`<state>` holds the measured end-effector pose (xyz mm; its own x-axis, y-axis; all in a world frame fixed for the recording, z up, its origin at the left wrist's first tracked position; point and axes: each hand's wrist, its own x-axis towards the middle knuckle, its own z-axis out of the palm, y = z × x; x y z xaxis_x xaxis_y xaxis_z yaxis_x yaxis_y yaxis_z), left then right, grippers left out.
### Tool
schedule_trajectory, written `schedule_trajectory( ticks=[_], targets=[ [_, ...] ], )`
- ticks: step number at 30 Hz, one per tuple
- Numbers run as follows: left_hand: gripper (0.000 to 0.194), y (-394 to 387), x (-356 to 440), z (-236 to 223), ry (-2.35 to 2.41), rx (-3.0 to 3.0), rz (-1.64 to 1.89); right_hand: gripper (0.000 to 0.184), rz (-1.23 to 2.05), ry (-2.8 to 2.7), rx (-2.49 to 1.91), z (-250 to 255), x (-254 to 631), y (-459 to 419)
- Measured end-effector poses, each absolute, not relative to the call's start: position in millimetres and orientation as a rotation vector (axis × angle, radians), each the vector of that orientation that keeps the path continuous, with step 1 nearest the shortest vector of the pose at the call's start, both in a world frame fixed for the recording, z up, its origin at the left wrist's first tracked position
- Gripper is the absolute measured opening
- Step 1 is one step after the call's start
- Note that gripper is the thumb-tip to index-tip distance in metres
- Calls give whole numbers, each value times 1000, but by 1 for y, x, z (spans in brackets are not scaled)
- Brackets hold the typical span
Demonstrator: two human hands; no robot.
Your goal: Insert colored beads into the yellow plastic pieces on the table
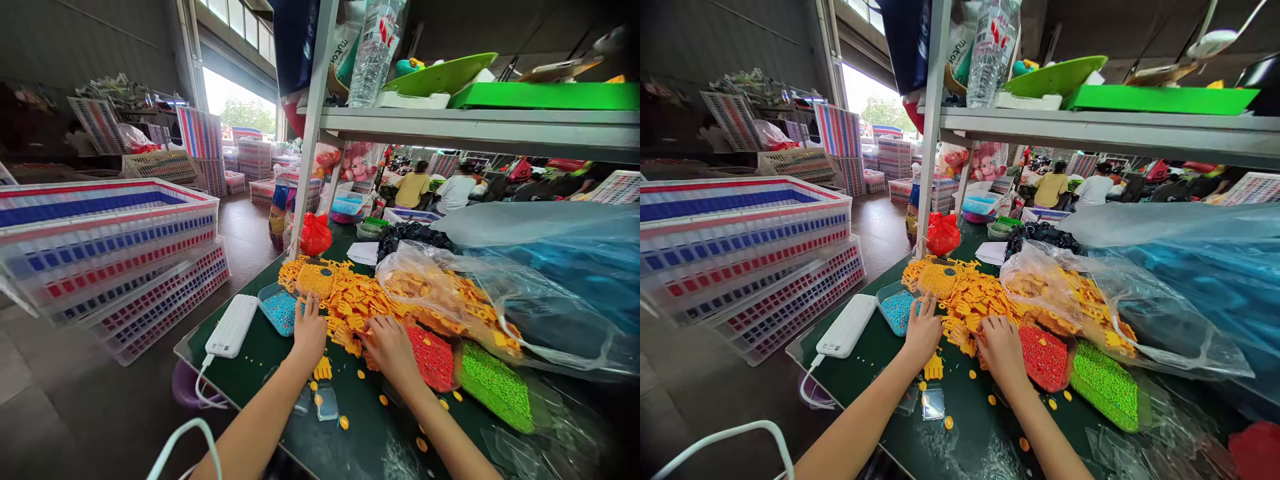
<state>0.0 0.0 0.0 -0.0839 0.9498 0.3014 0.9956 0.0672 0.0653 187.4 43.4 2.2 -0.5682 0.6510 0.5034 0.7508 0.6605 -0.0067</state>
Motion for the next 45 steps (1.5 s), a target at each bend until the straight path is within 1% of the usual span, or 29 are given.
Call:
schedule_trajectory(
  ticks=[6, 10, 13, 16, 17, 18, 19, 21, 23, 25, 27, 30, 33, 35, 39, 45],
  targets=[
    [21, 0, 3, 0, -2130, -1968, -409, 10, 285, -2386, -896, 3, 207, -3],
    [20, 0, 5, 1, -2121, -1943, -441, 15, 472, -2417, -804, 6, 217, -27],
    [19, 1, 5, 5, -2122, -1948, -448, 17, 482, -2464, -822, 5, 225, -35],
    [20, 0, 3, 12, -2135, -1958, -558, 16, 343, -2544, -837, 5, 236, -35],
    [19, 0, 3, 16, -2141, -1970, -635, 19, 279, -2577, -850, 7, 241, -34],
    [18, -1, 3, 20, -2141, -2003, -711, 27, 218, -2604, -869, 10, 246, -33],
    [17, -1, 4, 24, -2117, -2083, -787, 34, 189, -2626, -900, 13, 250, -31],
    [19, -3, 8, 32, -1994, -2371, -904, 38, 206, -2668, -949, 21, 258, -28],
    [23, -7, 14, 39, -1828, -2742, -923, 42, 265, -2683, -984, 27, 263, -26],
    [25, -13, 23, 44, -1760, -3051, -818, 45, 312, -2697, -998, 30, 263, -25],
    [26, -18, 30, 45, -1818, -3227, -590, 44, 331, -2729, -1009, 28, 260, -26],
    [32, -21, 36, 42, -1932, -3269, -198, 39, 336, -2778, -1030, 24, 253, -26],
    [44, -20, 34, 39, -1953, -3240, -5, 36, 346, -2784, -1029, 21, 249, -26],
    [49, -19, 32, 37, -1928, -3258, 34, 35, 343, -2775, -1019, 18, 248, -27],
    [52, -18, 28, 33, -1865, -3324, 64, 34, 297, -2761, -1004, 14, 246, -29],
    [54, -17, 33, 27, -1787, -3288, -88, 28, 314, -2755, -998, 14, 242, -33]
  ],
)
